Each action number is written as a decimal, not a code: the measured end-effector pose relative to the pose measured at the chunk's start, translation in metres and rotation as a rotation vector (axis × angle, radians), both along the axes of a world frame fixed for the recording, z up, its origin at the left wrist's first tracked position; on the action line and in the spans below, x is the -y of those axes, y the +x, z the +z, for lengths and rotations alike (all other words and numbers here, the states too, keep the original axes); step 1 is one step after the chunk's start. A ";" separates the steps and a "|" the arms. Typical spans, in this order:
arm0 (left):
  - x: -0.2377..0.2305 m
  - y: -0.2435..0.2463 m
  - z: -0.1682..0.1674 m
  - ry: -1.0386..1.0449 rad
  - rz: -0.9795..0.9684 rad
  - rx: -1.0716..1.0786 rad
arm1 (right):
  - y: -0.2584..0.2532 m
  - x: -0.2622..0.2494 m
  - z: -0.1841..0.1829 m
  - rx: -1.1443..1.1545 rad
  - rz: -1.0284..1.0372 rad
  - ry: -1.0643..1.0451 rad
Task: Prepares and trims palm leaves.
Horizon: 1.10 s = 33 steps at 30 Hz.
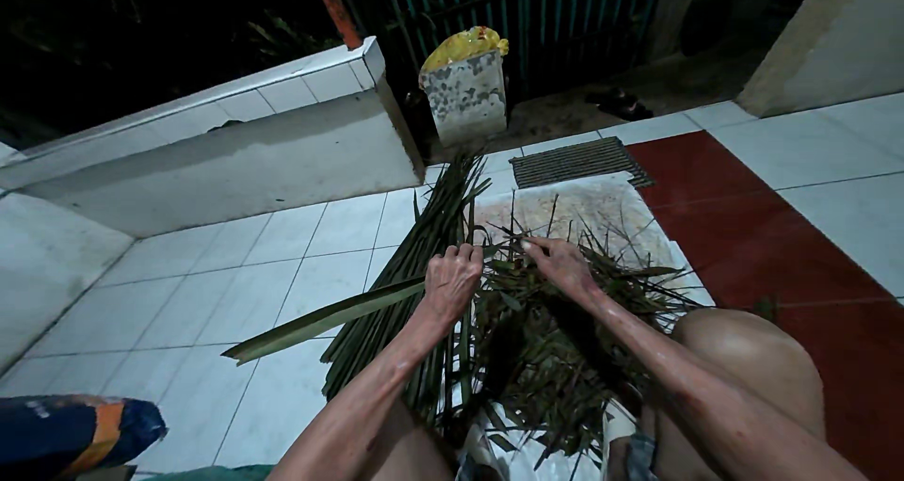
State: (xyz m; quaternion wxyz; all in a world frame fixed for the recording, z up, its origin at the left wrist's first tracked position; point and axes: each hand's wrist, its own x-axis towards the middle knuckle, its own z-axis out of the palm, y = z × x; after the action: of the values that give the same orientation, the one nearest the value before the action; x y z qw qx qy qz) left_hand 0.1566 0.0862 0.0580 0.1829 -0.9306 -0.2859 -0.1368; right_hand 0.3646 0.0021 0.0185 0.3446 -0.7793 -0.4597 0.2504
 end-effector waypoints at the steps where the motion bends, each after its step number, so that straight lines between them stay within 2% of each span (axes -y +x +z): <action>1: 0.000 -0.001 0.000 -0.003 0.001 -0.002 | 0.004 -0.001 -0.002 -0.001 -0.017 -0.016; 5: -0.003 -0.005 0.000 0.014 0.000 0.038 | 0.026 -0.001 -0.012 0.006 -0.124 -0.035; 8: -0.008 -0.010 0.003 -0.033 0.030 0.063 | 0.031 0.002 -0.016 0.003 -0.180 0.087; 11: -0.012 -0.013 0.008 -0.203 0.096 0.094 | 0.016 0.005 -0.014 -0.028 -0.123 0.233; 13: -0.014 -0.012 0.014 -0.392 0.152 0.111 | 0.003 0.007 -0.013 -0.060 -0.028 0.291; 18: -0.018 -0.012 0.018 -0.621 0.192 0.166 | -0.013 0.003 -0.020 -0.086 0.136 0.271; 29: -0.023 -0.018 0.016 -0.752 0.174 0.226 | -0.005 -0.006 -0.021 -0.020 -0.013 0.257; 33: -0.026 -0.022 0.012 -0.780 0.154 0.246 | 0.011 -0.011 -0.024 -0.082 -0.048 0.240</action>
State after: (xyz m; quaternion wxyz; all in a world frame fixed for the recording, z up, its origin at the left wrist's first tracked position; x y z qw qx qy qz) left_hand 0.1349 0.1125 0.0696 -0.2093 -0.8827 -0.4049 -0.1144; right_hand 0.3757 0.0135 -0.0059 0.4599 -0.7323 -0.4529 0.2170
